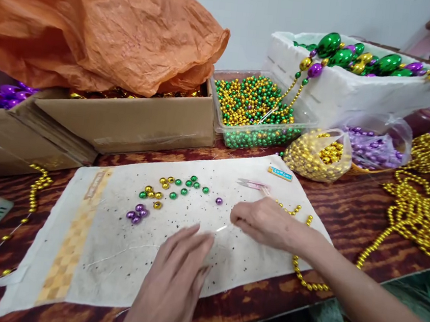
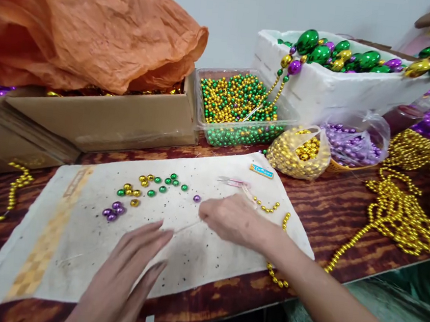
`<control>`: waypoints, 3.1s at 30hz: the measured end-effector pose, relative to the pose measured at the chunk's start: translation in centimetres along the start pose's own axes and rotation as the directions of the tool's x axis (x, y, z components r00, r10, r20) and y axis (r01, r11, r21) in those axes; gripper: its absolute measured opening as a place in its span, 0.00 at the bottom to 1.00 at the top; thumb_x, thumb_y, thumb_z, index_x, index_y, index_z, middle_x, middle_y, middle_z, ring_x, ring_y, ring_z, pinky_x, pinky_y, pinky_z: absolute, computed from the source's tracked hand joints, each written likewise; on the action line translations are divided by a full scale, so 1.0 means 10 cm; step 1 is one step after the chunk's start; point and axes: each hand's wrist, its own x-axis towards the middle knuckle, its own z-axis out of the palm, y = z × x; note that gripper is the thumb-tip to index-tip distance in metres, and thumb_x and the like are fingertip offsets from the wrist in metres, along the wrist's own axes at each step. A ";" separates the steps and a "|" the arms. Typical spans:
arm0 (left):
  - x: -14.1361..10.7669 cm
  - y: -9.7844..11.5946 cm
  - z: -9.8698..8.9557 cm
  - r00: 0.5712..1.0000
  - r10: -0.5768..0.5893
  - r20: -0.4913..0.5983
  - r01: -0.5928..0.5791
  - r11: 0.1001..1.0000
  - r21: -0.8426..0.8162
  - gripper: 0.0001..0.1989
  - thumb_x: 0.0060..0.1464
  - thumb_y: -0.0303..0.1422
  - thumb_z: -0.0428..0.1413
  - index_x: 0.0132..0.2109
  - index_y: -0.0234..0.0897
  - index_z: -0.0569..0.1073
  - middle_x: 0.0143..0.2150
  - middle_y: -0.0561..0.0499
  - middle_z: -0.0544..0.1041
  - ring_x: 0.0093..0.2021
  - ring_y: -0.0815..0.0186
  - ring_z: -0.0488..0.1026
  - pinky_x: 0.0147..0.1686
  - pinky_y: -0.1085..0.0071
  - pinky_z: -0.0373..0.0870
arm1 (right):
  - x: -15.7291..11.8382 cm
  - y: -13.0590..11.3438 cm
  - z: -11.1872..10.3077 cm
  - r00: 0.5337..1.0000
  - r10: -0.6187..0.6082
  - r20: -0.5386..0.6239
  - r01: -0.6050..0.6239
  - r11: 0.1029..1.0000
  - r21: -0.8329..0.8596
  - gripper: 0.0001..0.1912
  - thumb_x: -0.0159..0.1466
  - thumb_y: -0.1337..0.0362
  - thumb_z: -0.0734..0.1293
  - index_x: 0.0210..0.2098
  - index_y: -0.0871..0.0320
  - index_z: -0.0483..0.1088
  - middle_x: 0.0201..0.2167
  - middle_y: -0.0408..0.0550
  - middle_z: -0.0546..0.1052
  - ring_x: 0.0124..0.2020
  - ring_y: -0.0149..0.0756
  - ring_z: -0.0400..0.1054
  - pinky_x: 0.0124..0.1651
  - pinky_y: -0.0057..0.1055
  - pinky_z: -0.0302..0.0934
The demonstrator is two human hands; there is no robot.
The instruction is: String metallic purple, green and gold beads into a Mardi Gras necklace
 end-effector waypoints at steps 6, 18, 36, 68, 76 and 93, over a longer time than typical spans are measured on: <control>0.72 0.08 0.35 0.951 0.306 0.045 -0.305 0.906 0.292 0.16 0.63 0.27 0.43 0.50 0.42 0.72 0.35 0.48 0.74 0.33 0.63 0.72 0.33 0.67 0.69 | -0.13 -0.08 0.23 0.998 0.038 -0.048 -0.028 0.981 0.191 0.06 0.67 0.68 0.60 0.39 0.54 0.68 0.34 0.42 0.77 0.34 0.33 0.70 0.36 0.26 0.56; 1.09 -0.08 0.52 0.997 0.041 0.061 -0.061 0.918 0.391 0.03 0.58 0.30 0.49 0.38 0.41 0.67 0.28 0.51 0.74 0.30 0.60 0.71 0.29 0.69 0.57 | -0.20 0.29 0.53 0.921 0.302 -0.247 -0.186 0.897 0.401 0.08 0.67 0.68 0.60 0.36 0.55 0.71 0.34 0.43 0.75 0.35 0.33 0.68 0.37 0.27 0.56; 0.58 0.05 0.23 0.962 -0.261 0.077 0.210 0.536 -0.818 0.11 0.57 0.40 0.56 0.37 0.36 0.68 0.22 0.59 0.64 0.18 0.79 0.53 0.18 0.80 0.46 | 0.34 -0.89 1.03 0.699 0.712 -0.069 0.297 -0.201 0.933 0.06 0.62 0.60 0.69 0.34 0.56 0.73 0.34 0.44 0.75 0.37 0.34 0.67 0.45 0.33 0.60; 0.30 -0.11 0.09 0.990 -0.139 -0.028 0.071 0.652 -0.755 0.17 0.59 0.36 0.55 0.55 0.40 0.72 0.23 0.59 0.59 0.20 0.77 0.55 0.20 0.77 0.52 | 0.15 -0.98 0.73 0.834 0.527 -0.165 0.158 0.059 0.986 0.08 0.62 0.68 0.65 0.26 0.57 0.69 0.40 0.43 0.70 0.43 0.35 0.63 0.48 0.32 0.56; 0.30 -0.14 0.12 0.986 -0.148 -0.071 0.058 0.720 -0.692 0.17 0.59 0.37 0.56 0.54 0.40 0.73 0.21 0.59 0.60 0.20 0.76 0.56 0.21 0.77 0.54 | 0.14 -1.01 0.73 0.822 0.543 -0.172 0.169 0.057 0.984 0.08 0.63 0.68 0.64 0.27 0.57 0.69 0.40 0.44 0.71 0.42 0.35 0.64 0.47 0.32 0.57; 0.26 -0.15 0.13 0.983 -0.143 -0.116 0.043 0.788 -0.614 0.15 0.58 0.35 0.56 0.52 0.46 0.76 0.27 0.54 0.69 0.23 0.73 0.60 0.23 0.77 0.60 | 0.15 -1.01 0.77 0.821 0.558 -0.122 0.165 -0.027 0.986 0.08 0.64 0.67 0.65 0.28 0.57 0.71 0.39 0.44 0.71 0.40 0.34 0.65 0.44 0.30 0.58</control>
